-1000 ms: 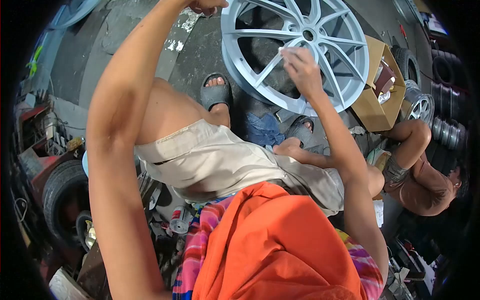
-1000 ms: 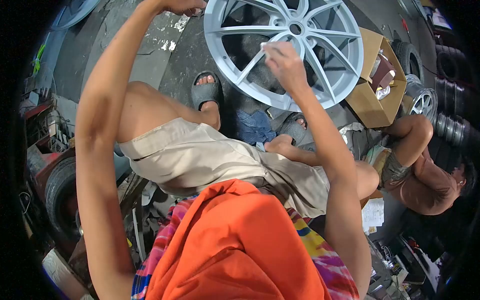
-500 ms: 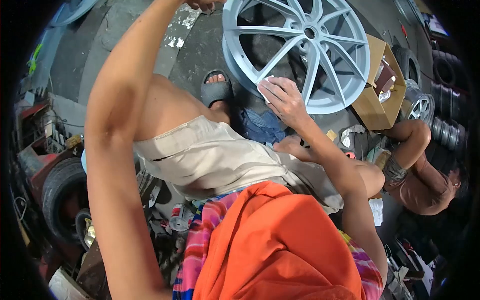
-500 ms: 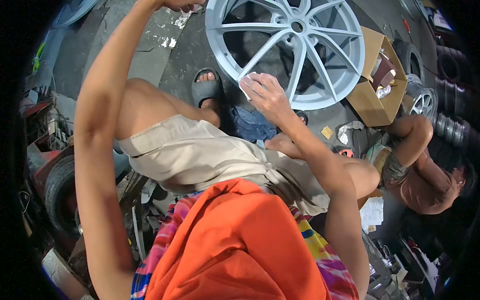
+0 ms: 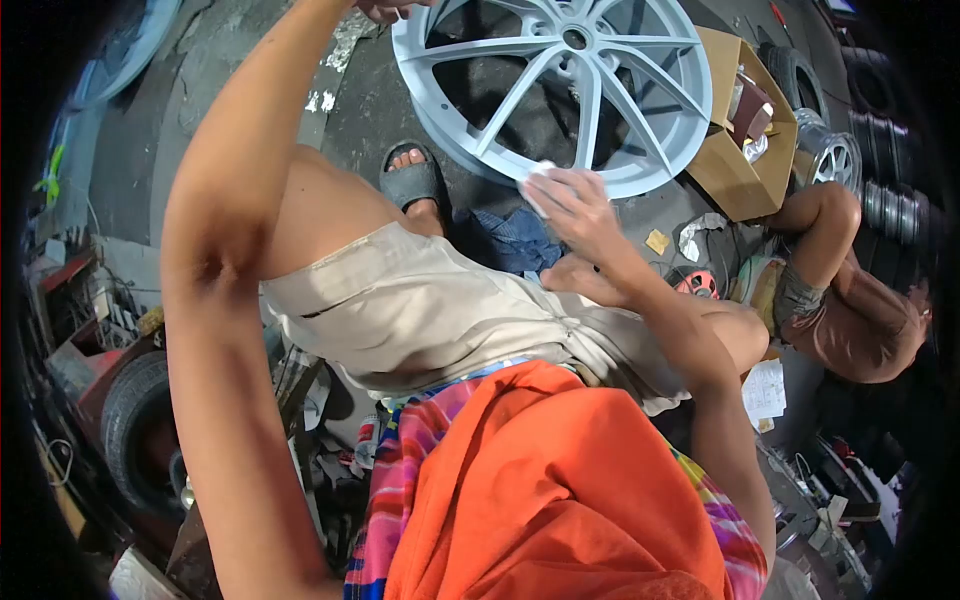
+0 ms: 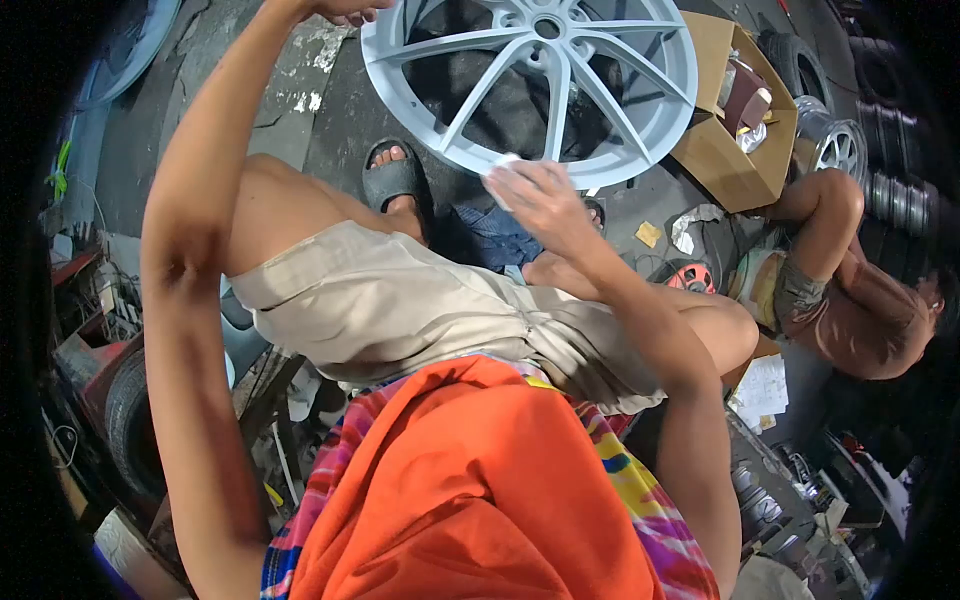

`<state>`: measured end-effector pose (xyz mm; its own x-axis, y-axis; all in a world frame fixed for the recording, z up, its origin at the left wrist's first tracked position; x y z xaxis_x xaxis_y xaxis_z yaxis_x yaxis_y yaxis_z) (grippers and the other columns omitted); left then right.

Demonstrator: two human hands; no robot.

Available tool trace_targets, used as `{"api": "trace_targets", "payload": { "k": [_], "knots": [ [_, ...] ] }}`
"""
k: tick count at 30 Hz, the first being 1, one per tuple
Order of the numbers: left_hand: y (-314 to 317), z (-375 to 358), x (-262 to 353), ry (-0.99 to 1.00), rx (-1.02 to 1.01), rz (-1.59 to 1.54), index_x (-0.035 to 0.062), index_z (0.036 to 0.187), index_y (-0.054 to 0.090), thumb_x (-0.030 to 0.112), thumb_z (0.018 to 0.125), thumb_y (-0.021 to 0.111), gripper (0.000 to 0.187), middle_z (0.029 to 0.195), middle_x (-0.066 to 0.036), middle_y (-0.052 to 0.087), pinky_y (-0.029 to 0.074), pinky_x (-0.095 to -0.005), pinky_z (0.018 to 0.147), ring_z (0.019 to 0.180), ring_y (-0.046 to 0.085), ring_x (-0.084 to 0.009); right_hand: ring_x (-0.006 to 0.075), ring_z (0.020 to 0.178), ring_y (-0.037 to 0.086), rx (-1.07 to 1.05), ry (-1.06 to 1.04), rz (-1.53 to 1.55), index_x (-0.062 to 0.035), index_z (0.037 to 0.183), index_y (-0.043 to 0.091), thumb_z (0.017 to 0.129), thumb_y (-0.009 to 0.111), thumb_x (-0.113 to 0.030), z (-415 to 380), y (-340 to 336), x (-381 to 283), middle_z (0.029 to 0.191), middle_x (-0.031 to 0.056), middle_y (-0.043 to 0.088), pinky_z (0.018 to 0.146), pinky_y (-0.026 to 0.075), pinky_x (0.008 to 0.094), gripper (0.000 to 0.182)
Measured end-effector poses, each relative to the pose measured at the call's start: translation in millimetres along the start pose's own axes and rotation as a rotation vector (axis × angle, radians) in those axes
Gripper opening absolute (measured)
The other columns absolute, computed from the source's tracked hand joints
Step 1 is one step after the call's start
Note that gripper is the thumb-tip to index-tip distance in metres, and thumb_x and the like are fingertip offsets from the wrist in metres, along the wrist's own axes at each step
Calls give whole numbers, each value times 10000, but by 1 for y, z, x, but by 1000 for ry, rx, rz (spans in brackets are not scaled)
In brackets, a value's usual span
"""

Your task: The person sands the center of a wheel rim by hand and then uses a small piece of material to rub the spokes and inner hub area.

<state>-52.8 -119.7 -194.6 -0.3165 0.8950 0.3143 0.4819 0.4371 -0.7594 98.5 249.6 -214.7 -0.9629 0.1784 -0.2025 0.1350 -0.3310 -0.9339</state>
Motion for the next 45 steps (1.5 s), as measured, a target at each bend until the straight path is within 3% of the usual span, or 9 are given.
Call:
{"api": "trace_targets", "payload": {
  "k": [6,11,13,16,20,28,32,41,45],
  "knots": [
    [-2,-11,46,134,-35,-54,2,1123,764,358,975,606,417,1060,-120,776,560,-374,737,895,710,-227,244,1208,620,66,0,-25,-81,1279,696,813,670,-132,17,20,-12,1333,43,647,1016,476,459,469],
    [8,27,20,88,-57,-194,7,1102,773,394,975,618,436,996,-106,786,572,-365,715,872,737,-221,250,1228,616,4,136,-34,-71,1282,702,801,681,-127,-50,-35,15,1288,57,669,1008,487,437,484],
    [2,41,26,96,-7,70,24,1084,784,405,972,632,426,974,-95,787,567,-363,707,835,730,-208,261,1210,625,39,156,-86,-78,1250,715,797,714,-98,-44,-27,24,1280,54,672,985,496,422,453],
    [6,35,44,126,-10,-32,36,1008,794,393,943,646,392,892,-64,764,538,-366,662,757,678,-181,274,1191,619,174,388,-145,-102,1170,739,838,737,-95,-16,-24,46,1282,46,672,949,497,433,332],
    [-8,22,62,215,1,-128,42,956,785,368,929,640,358,814,-43,724,505,-342,625,685,615,-153,274,1226,598,154,492,-132,-109,1190,748,836,763,-120,-57,-13,0,1263,24,684,941,464,437,354],
    [2,36,90,236,-50,2,44,1077,790,396,969,620,406,975,-75,778,548,-323,728,817,681,-169,247,1220,601,311,605,-190,-114,1168,765,874,747,-134,-30,-12,27,1248,10,707,972,434,431,295],
    [1,44,81,220,-66,-134,38,1134,777,347,978,617,382,965,-61,770,544,-329,704,786,674,-167,251,1252,585,237,585,-218,-138,1170,771,921,705,-167,-58,-13,-6,1262,-9,709,968,430,433,260],
    [5,37,80,294,-44,-87,4,1098,776,368,983,637,405,957,-88,778,558,-341,724,812,706,-188,264,1194,597,290,499,-310,-120,1089,774,906,716,-204,56,-14,145,1169,4,725,993,409,465,210],
    [-4,20,57,245,-4,-153,13,1088,783,357,966,643,391,953,-99,782,571,-346,725,790,722,-194,263,1203,598,301,404,-264,-130,1087,778,905,714,-222,42,-11,131,1161,6,730,982,421,464,213]
  ]
}}
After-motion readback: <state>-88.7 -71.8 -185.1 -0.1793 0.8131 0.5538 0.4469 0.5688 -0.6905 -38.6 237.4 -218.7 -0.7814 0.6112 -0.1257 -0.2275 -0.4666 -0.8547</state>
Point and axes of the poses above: each hand's wrist, its own z-axis towards the middle knuckle, its own y-axis out of the palm, x = y × z, the point moved 7 cm from there along z, towards the middle knuckle
